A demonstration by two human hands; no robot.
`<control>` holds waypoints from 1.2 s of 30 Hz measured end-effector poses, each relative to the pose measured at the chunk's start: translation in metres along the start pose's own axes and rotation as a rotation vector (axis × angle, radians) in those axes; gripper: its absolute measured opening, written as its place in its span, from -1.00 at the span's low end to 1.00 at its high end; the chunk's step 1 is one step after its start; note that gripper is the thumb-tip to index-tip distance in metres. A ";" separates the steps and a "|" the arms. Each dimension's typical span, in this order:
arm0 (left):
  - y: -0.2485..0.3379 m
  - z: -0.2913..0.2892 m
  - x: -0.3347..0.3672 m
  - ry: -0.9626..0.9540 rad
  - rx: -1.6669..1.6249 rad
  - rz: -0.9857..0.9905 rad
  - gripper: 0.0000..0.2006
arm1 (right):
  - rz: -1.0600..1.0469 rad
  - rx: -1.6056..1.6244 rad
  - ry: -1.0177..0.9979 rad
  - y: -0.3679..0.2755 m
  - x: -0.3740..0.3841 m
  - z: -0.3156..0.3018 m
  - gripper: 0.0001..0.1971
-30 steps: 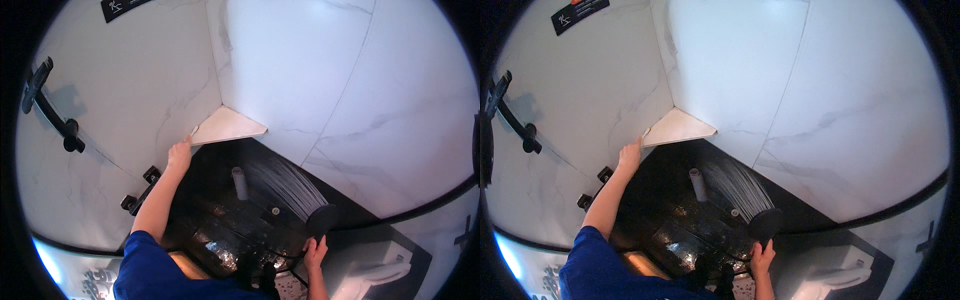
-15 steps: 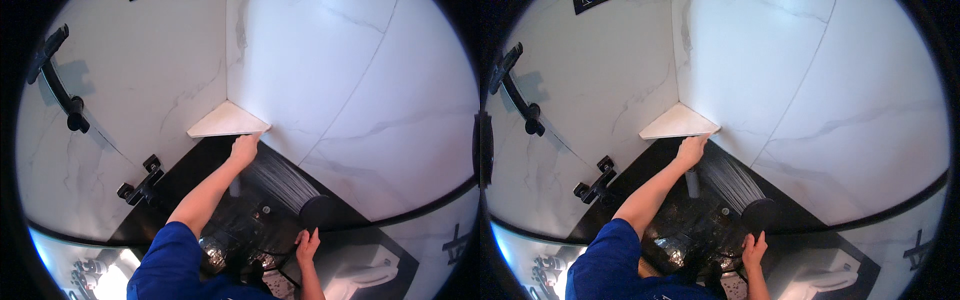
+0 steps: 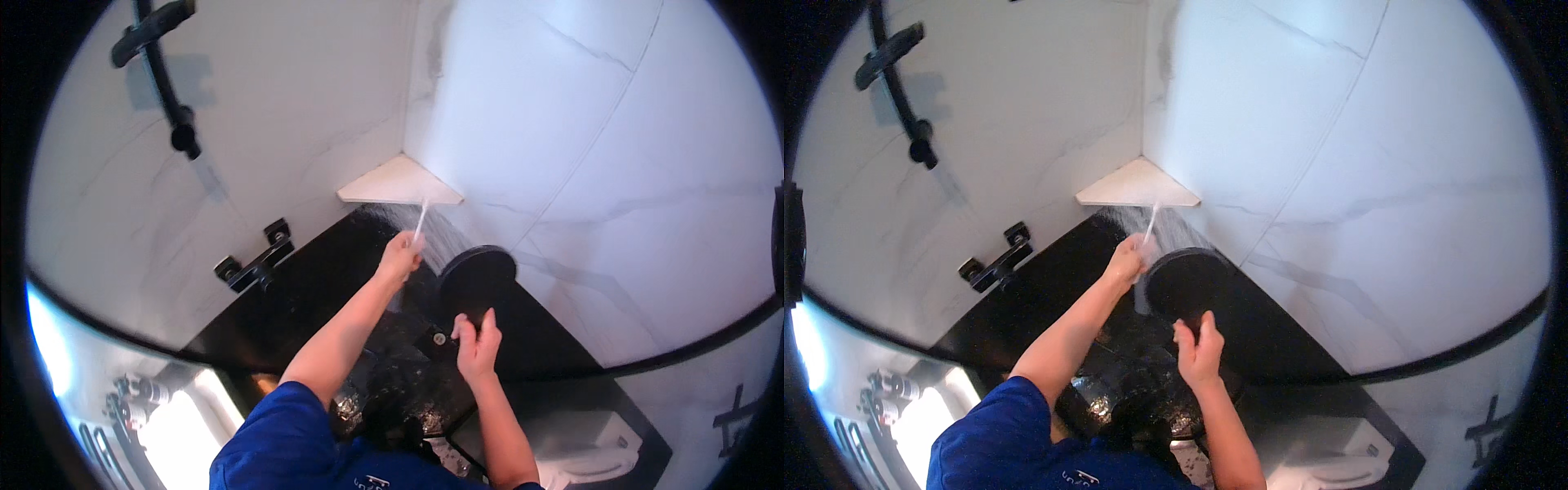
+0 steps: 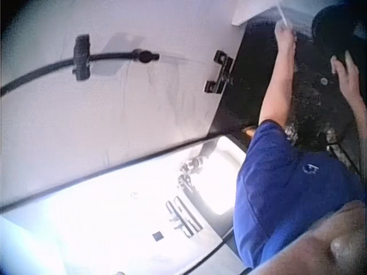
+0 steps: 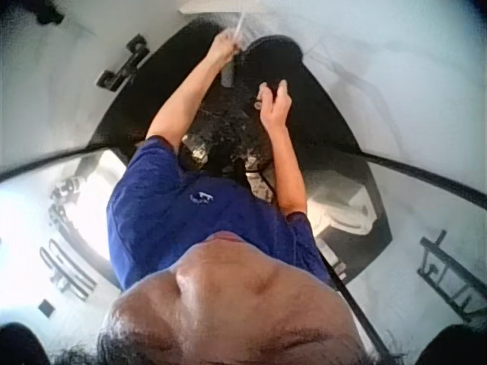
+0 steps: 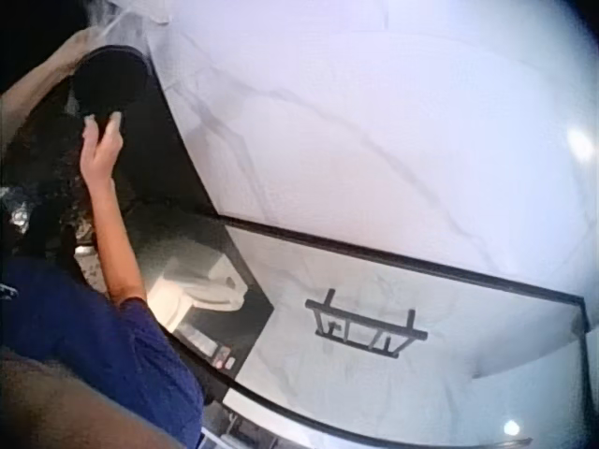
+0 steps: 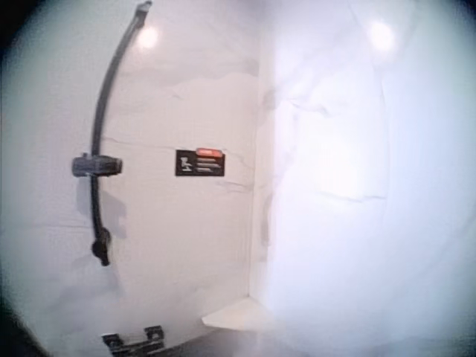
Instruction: The person scrubs a corner shelf and the shower floor using a toothbrush and cleaning solution. They then rinse the toothbrush and the shower area with a handheld shower head. Finally, they wipe the shelf with a paper towel.
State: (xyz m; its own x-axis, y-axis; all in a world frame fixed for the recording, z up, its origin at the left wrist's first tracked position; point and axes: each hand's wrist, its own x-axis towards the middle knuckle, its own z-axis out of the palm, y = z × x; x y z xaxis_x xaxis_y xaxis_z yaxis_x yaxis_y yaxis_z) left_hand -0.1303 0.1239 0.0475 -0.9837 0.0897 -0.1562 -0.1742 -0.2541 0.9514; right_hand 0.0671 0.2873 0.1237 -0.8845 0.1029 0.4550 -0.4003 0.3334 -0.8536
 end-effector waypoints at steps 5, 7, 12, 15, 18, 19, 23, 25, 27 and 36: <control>0.039 -0.096 -0.121 0.305 1.043 0.504 -0.83 | 0.078 -0.031 -0.066 0.008 0.009 -0.008 -0.78; 0.049 -0.134 -0.155 0.347 1.194 0.453 -0.81 | -0.007 -0.250 -0.116 0.024 0.018 -0.001 -0.70; 0.037 -0.212 -0.188 0.335 1.567 0.519 -0.79 | -0.175 -0.229 -0.434 0.000 0.036 0.061 -0.64; 0.022 -0.216 -0.184 0.290 1.648 0.464 -0.83 | -0.479 -0.306 -0.553 -0.017 0.052 0.125 -0.67; -0.019 -0.233 -0.192 0.304 1.613 0.556 -0.82 | -0.862 -0.305 -0.590 -0.045 0.075 0.212 -0.69; -0.016 -0.220 -0.199 0.268 1.588 0.461 -0.82 | -0.931 -0.314 -0.585 -0.049 0.085 0.236 -0.68; -0.022 -0.245 -0.244 0.429 1.205 0.456 -0.82 | -1.071 -0.542 -0.549 -0.071 0.111 0.328 -0.63; -0.026 -0.273 -0.256 0.544 1.016 0.549 -0.81 | -0.864 -0.593 -0.541 -0.047 0.094 0.374 -0.62; -0.003 -0.273 -0.263 0.614 0.672 0.469 -0.75 | -0.720 -0.485 -0.659 -0.024 0.078 0.391 -0.59; 0.049 -0.267 -0.217 0.778 0.684 0.435 -0.53 | -0.636 -0.187 -0.397 -0.039 0.044 0.295 -0.53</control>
State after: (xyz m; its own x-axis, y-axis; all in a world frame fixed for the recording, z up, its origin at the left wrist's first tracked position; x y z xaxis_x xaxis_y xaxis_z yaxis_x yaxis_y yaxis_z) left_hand 0.0627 -0.1651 0.0573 -0.7573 -0.5642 0.3290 0.0172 0.4864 0.8736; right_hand -0.0269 0.0022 0.1022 -0.5318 -0.4935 0.6883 -0.8443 0.3719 -0.3857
